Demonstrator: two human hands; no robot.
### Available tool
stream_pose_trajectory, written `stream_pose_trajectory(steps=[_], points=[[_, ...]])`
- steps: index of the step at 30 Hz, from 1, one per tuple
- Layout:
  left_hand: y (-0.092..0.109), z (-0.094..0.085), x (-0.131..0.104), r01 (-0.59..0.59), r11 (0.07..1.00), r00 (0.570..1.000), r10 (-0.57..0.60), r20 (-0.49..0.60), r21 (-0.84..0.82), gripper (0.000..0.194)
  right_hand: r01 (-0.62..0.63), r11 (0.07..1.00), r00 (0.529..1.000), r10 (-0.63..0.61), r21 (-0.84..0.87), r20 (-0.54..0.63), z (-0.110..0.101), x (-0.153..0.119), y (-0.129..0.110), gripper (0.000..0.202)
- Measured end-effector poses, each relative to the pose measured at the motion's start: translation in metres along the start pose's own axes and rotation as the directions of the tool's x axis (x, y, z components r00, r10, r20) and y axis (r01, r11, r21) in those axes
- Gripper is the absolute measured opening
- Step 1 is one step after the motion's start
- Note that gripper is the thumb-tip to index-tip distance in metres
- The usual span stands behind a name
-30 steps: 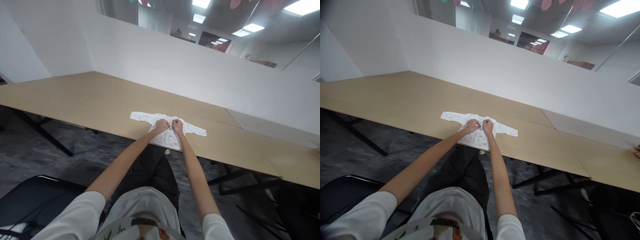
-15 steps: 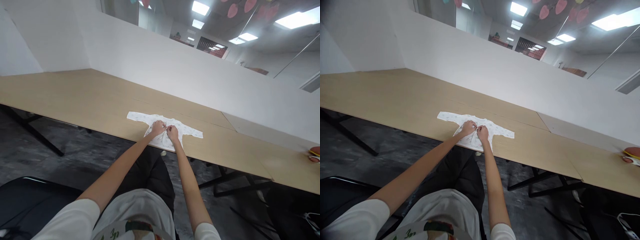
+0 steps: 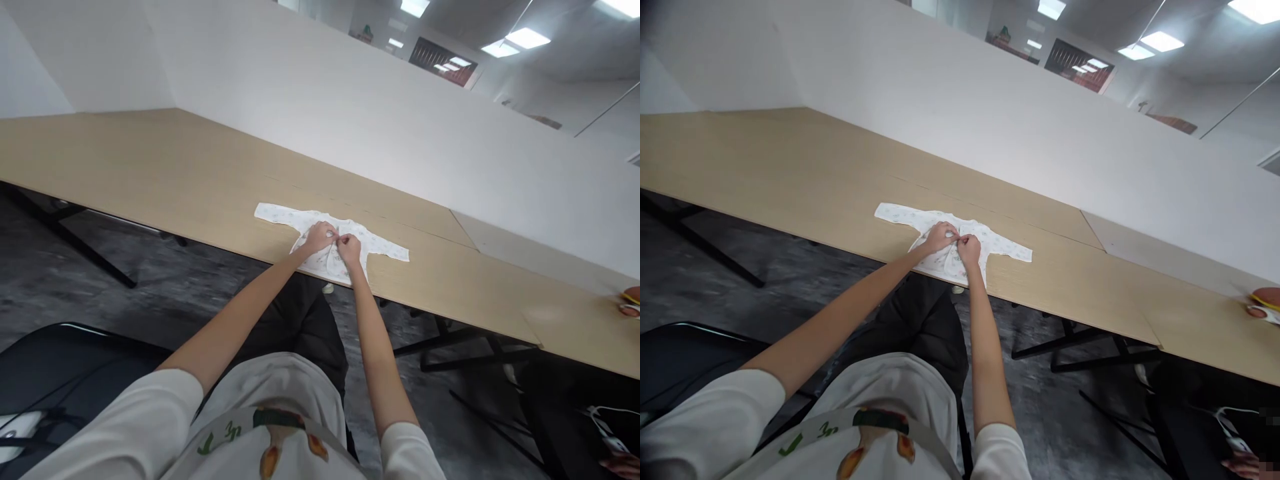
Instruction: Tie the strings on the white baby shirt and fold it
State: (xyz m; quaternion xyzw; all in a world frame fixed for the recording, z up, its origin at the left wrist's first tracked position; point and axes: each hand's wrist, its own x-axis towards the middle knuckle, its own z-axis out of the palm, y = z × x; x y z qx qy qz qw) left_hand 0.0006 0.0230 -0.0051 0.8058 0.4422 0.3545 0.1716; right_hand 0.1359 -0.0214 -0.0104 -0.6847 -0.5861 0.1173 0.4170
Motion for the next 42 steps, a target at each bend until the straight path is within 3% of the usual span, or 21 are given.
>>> stream_pose_trajectory(steps=[4, 10, 16, 24, 30, 35, 42], points=[[-0.003, -0.001, 0.001, -0.042, 0.997, 0.999, 0.044, 0.032, -0.058, 0.023, 0.023, 0.999, 0.999, -0.022, -0.028, 0.036, -0.003, -0.001, -0.001, 0.021], [-0.005, 0.003, 0.002, 0.024, 0.990, 0.999, -0.017, 0.045, -0.142, 0.034, -0.003, 0.999, 1.000, 0.002, 0.050, 0.019, -0.004, -0.002, -0.002, 0.031], [-0.007, 0.005, 0.002, 0.058, 0.972, 0.998, -0.056, 0.017, -0.228, 0.033, -0.075, 0.984, 0.997, 0.079, 0.163, -0.017, -0.003, 0.002, 0.002, 0.024], [0.002, -0.001, -0.001, 0.029, 0.999, 0.999, -0.027, 0.042, -0.045, 0.029, -0.116, 0.971, 0.985, 0.139, 0.208, -0.100, 0.000, 0.005, 0.005, 0.026], [0.017, -0.017, -0.017, -0.079, 0.968, 0.992, 0.053, 0.112, 0.239, 0.034, -0.124, 0.981, 0.992, 0.127, 0.148, -0.009, -0.012, 0.004, -0.005, 0.023], [0.017, -0.020, -0.035, -0.097, 0.980, 0.978, 0.061, 0.201, 0.175, 0.023, -0.015, 0.998, 0.998, 0.012, 0.055, 0.054, -0.022, -0.024, -0.013, 0.023], [0.008, -0.019, -0.035, -0.069, 0.996, 0.972, 0.055, 0.227, 0.056, 0.024, 0.165, 0.976, 0.983, -0.152, -0.143, 0.101, -0.018, -0.052, -0.010, 0.019]])
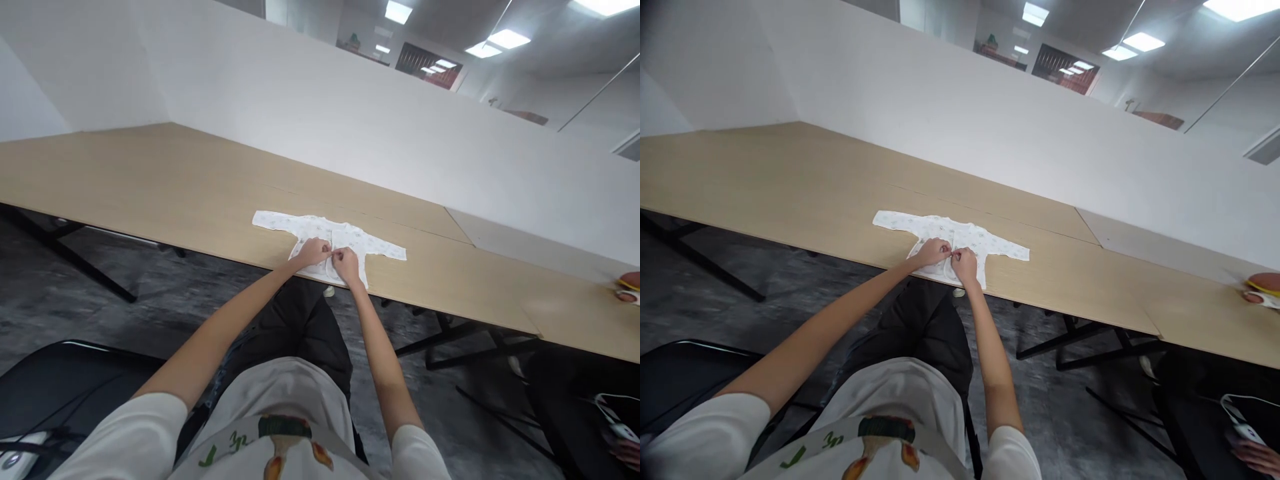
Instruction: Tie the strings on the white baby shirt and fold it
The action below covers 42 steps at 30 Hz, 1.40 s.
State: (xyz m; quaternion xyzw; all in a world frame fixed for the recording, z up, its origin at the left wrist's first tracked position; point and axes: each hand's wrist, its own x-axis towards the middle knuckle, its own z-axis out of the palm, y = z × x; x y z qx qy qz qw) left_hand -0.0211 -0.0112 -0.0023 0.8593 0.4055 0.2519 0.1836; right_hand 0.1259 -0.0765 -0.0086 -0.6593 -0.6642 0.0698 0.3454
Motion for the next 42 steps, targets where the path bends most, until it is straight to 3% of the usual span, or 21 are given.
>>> stream_pose_trajectory(steps=[10, 16, 24, 32, 38, 42], points=[[-0.003, -0.002, -0.001, 0.049, 0.984, 0.999, -0.051, -0.007, -0.169, 0.028, -0.044, 0.996, 0.999, 0.045, 0.072, -0.014, 0.003, 0.003, 0.003, 0.010], [-0.008, -0.002, -0.003, 0.012, 0.956, 1.000, -0.012, 0.001, -0.293, 0.029, -0.094, 0.988, 0.996, 0.094, 0.120, 0.007, -0.002, 0.001, -0.001, 0.014], [-0.006, -0.004, -0.006, -0.039, 0.964, 0.999, 0.039, -0.004, -0.263, 0.027, -0.129, 0.980, 0.992, 0.126, 0.153, 0.033, -0.006, 0.001, -0.002, 0.018], [-0.006, -0.003, -0.005, -0.010, 0.974, 1.000, 0.007, -0.014, -0.228, 0.032, -0.146, 0.984, 0.989, 0.141, 0.106, 0.054, -0.006, 0.002, -0.005, 0.034], [-0.006, 0.000, -0.003, 0.022, 0.976, 1.000, -0.024, -0.005, -0.215, 0.041, -0.241, 0.969, 0.957, 0.247, -0.058, 0.154, -0.014, 0.044, -0.010, 0.042], [-0.004, 0.000, -0.003, 0.059, 0.979, 0.998, -0.061, -0.002, -0.196, 0.029, -0.301, 0.931, 0.932, 0.333, -0.205, 0.143, -0.006, 0.079, -0.018, 0.044]])
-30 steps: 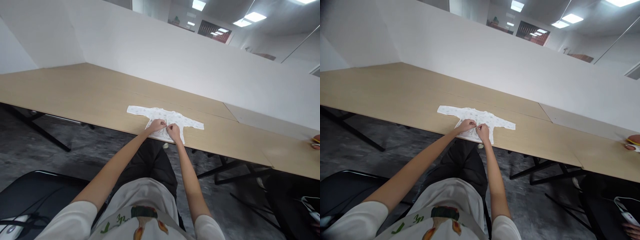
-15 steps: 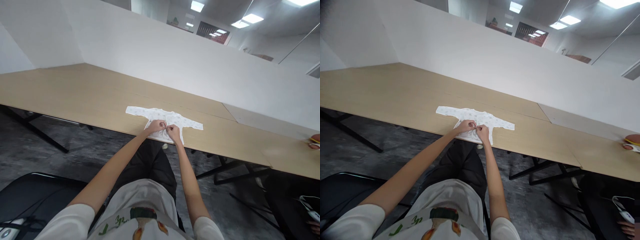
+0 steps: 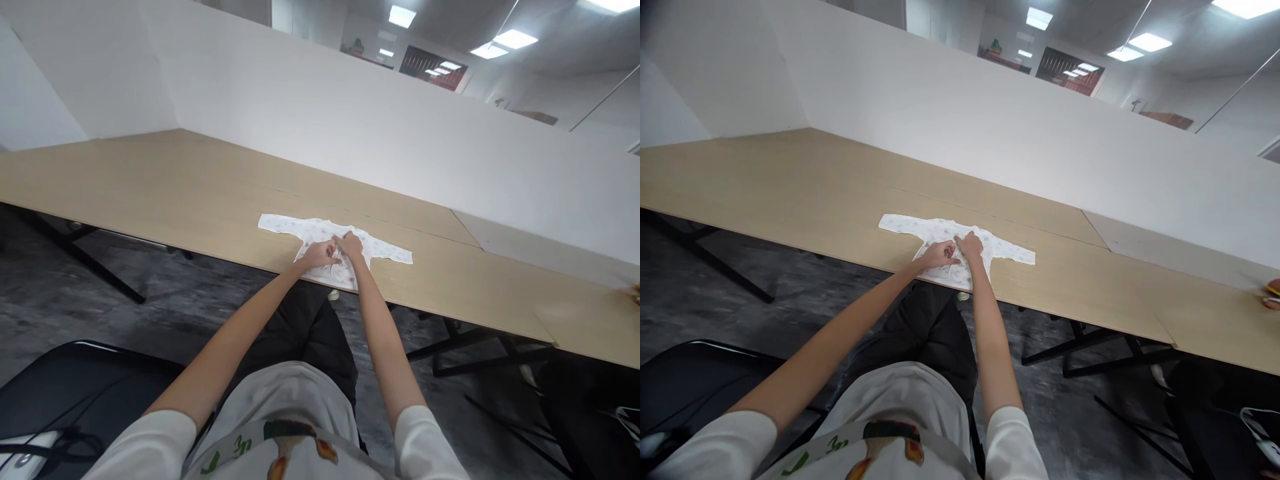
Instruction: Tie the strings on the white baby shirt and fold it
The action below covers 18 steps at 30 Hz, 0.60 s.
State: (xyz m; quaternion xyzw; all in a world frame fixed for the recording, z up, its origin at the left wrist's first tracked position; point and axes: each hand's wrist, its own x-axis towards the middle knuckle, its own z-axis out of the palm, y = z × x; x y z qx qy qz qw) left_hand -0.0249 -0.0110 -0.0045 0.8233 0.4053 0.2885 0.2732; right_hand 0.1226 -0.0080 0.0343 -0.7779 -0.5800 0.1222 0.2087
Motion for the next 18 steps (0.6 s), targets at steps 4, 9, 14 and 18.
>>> stream_pose_trajectory(steps=[4, 9, 14, 18], points=[[0.001, 0.000, 0.000, 0.010, 1.000, 0.999, -0.010, -0.045, 0.001, 0.010, -0.039, 0.997, 0.993, 0.046, 0.061, -0.106, 0.014, 0.014, -0.001, 0.018], [0.001, 0.002, -0.002, 0.031, 0.999, 0.997, -0.033, -0.075, -0.030, 0.011, -0.040, 0.900, 0.935, 0.187, 0.434, -0.301, 0.023, 0.016, 0.019, 0.015], [0.003, 0.000, 0.019, 0.166, 0.985, 0.985, -0.164, -0.045, 0.043, 0.018, 0.108, 0.831, 0.886, 0.169, 0.546, -0.433, 0.018, 0.016, 0.030, 0.027], [0.007, -0.004, 0.056, 0.293, 0.942, 0.956, -0.288, -0.051, 0.163, 0.022, 0.169, 0.808, 0.872, 0.145, 0.564, -0.468, 0.016, 0.017, 0.032, 0.030]])
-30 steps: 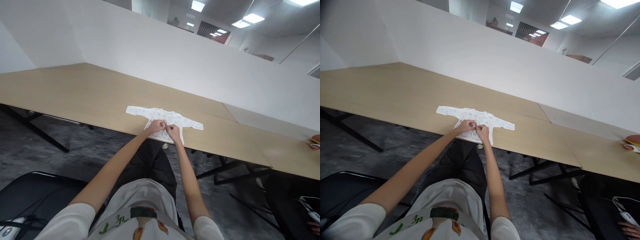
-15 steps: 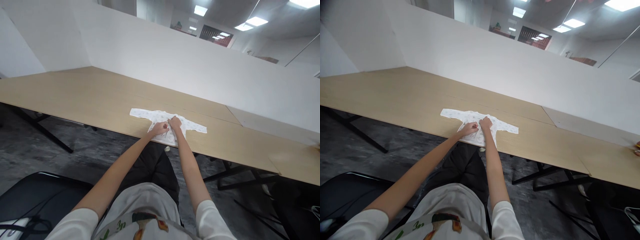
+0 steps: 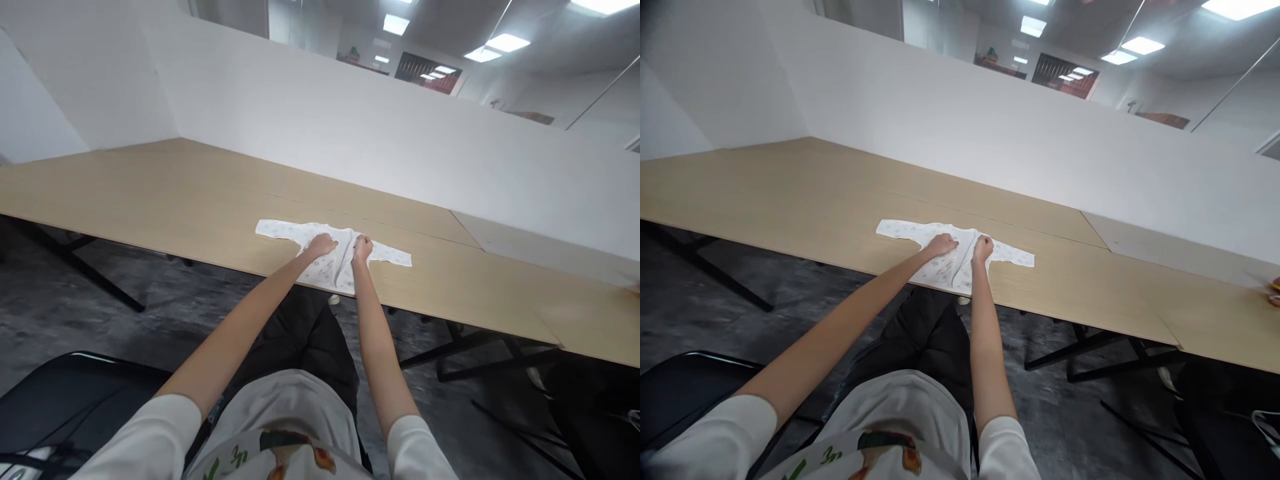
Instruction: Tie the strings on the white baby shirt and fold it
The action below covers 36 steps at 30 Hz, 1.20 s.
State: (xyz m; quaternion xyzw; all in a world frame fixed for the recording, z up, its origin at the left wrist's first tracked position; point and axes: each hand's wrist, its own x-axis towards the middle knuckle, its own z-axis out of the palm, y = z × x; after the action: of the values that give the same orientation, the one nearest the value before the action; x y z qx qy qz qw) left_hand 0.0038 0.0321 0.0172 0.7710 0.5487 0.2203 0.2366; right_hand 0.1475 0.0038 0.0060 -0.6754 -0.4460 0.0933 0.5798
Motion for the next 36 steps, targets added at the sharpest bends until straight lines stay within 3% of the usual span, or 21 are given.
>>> stream_pose_trajectory(steps=[3, 6, 10, 17, 24, 36], points=[[0.007, 0.004, 0.016, 0.060, 0.998, 0.986, -0.057, -0.156, 0.013, 0.025, -0.067, 0.997, 0.998, 0.067, 0.024, 0.005, 0.003, 0.001, 0.001, 0.030], [0.007, 0.014, 0.020, 0.019, 1.000, 0.976, -0.017, -0.217, 0.009, 0.029, -0.110, 0.993, 0.991, 0.112, -0.037, 0.068, 0.006, 0.000, 0.001, 0.027], [0.001, 0.024, 0.019, -0.075, 0.997, 0.971, 0.073, -0.229, 0.002, 0.024, -0.072, 0.991, 0.985, 0.089, -0.113, 0.146, 0.009, -0.002, 0.001, 0.028], [-0.005, 0.025, 0.020, -0.129, 0.991, 0.956, 0.113, -0.272, -0.044, 0.021, 0.029, 0.987, 0.970, 0.010, -0.156, 0.242, 0.009, -0.005, 0.002, 0.031], [-0.006, 0.023, 0.012, -0.211, 0.953, 0.953, 0.152, -0.262, -0.215, 0.017, 0.118, 0.977, 0.946, -0.056, -0.179, 0.320, 0.009, -0.010, 0.003, 0.036], [-0.005, 0.022, 0.012, -0.199, 0.908, 0.955, 0.096, -0.280, -0.369, 0.020, 0.050, 0.996, 0.933, -0.019, -0.078, 0.359, 0.006, -0.011, -0.001, 0.030]])
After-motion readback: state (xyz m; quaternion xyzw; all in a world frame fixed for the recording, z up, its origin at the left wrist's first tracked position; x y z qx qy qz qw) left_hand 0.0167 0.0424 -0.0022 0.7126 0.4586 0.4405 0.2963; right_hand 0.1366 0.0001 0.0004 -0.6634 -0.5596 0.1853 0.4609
